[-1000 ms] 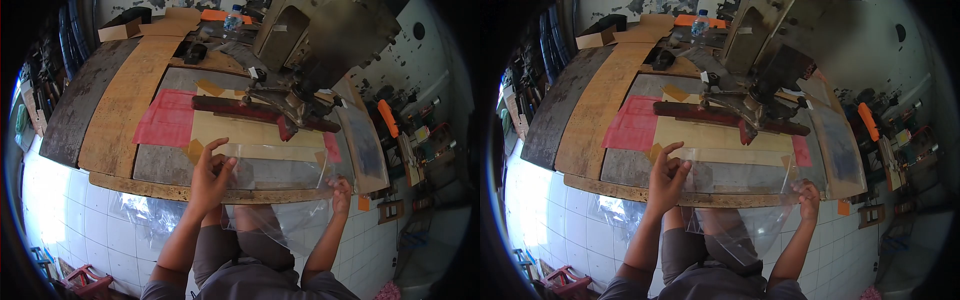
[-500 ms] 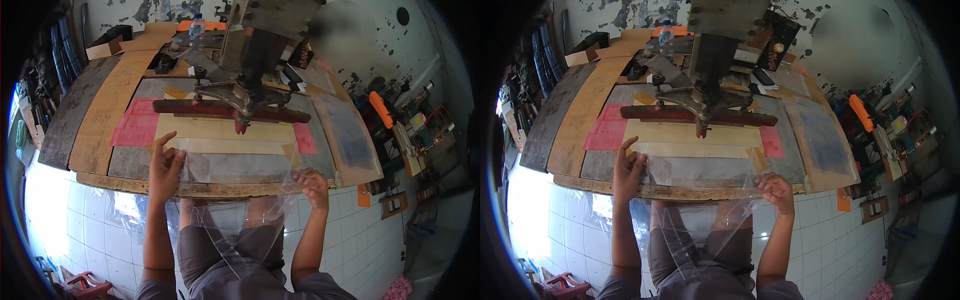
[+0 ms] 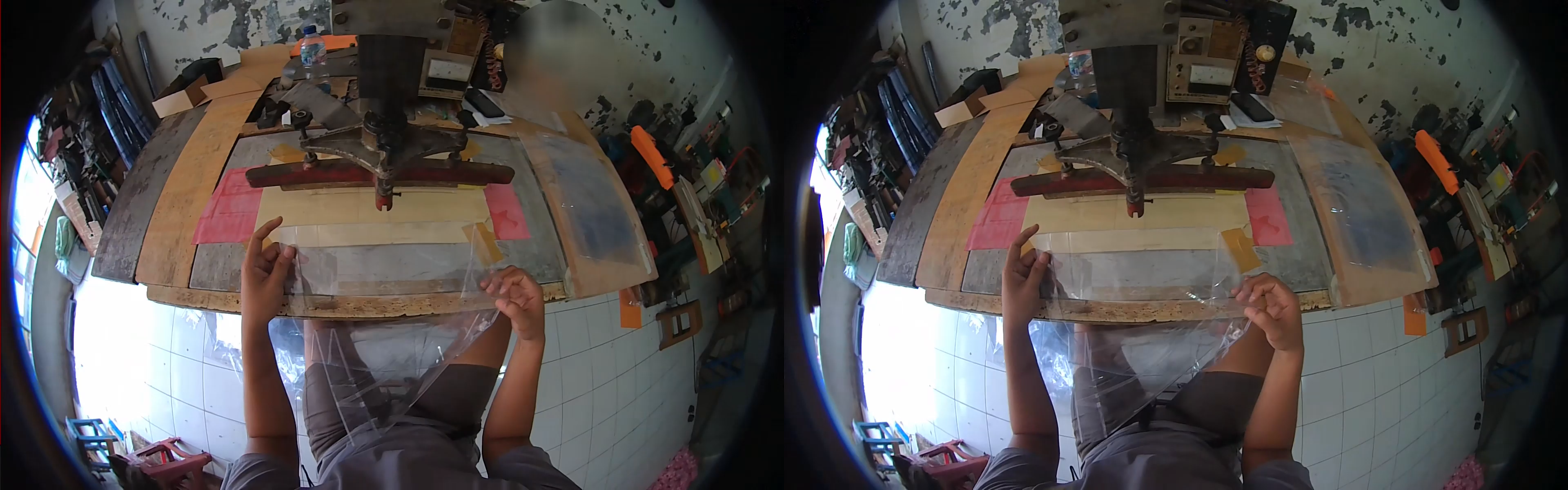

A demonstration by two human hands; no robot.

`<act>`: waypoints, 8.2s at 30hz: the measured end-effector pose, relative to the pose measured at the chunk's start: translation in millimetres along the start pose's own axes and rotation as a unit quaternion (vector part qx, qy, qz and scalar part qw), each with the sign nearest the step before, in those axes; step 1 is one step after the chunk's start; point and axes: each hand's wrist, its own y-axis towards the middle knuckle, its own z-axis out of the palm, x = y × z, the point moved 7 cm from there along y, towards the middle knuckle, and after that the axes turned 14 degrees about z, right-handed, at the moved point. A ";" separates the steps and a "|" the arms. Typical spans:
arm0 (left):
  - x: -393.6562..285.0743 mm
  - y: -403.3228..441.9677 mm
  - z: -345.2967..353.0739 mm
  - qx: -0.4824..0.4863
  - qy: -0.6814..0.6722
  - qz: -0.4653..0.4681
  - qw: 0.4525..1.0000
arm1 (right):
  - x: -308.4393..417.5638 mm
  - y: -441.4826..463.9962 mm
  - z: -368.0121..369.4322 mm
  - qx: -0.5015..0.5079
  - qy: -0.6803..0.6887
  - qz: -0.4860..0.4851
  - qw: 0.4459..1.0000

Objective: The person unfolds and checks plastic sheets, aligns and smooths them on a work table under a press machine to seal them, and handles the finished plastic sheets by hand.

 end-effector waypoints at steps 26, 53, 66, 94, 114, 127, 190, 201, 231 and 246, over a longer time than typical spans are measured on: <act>-9.4 -5.1 0.3 0.031 -0.035 0.010 0.999 | -8.5 -0.2 -19.7 -0.128 0.009 0.028 0.991; -6.8 -5.5 1.2 0.047 -0.005 0.013 0.999 | -9.9 0.1 -20.5 -0.111 0.003 0.016 0.994; -13.6 -5.4 2.5 0.051 -0.007 -0.004 0.999 | -10.2 -0.6 -21.0 -0.109 0.005 0.013 0.994; -9.7 -8.1 6.1 0.047 -0.024 0.014 0.999 | -15.4 -3.0 -23.8 -0.124 0.010 0.019 0.992; -155.0 -36.7 76.7 0.201 0.077 0.148 0.965 | 87.7 -66.6 85.5 -0.025 -0.058 -0.111 0.992; -170.5 -58.3 65.7 0.196 -0.023 0.040 0.979 | 112.6 -86.8 103.9 -0.035 -0.050 -0.144 0.988; -82.8 -159.2 6.6 -0.033 0.136 0.091 0.986 | 83.0 -89.0 23.1 -0.368 0.041 -0.032 0.928; -87.1 -144.8 91.6 0.359 -0.371 -0.111 0.849 | 55.6 -77.7 63.3 -0.178 0.032 -0.006 0.984; -118.3 -138.0 126.3 0.191 0.359 0.339 0.849 | 57.3 -99.3 89.9 -0.083 -0.044 -0.157 0.983; -122.6 -136.8 122.9 0.124 0.402 0.368 0.829 | 51.6 -101.6 76.6 -0.114 -0.019 -0.186 0.976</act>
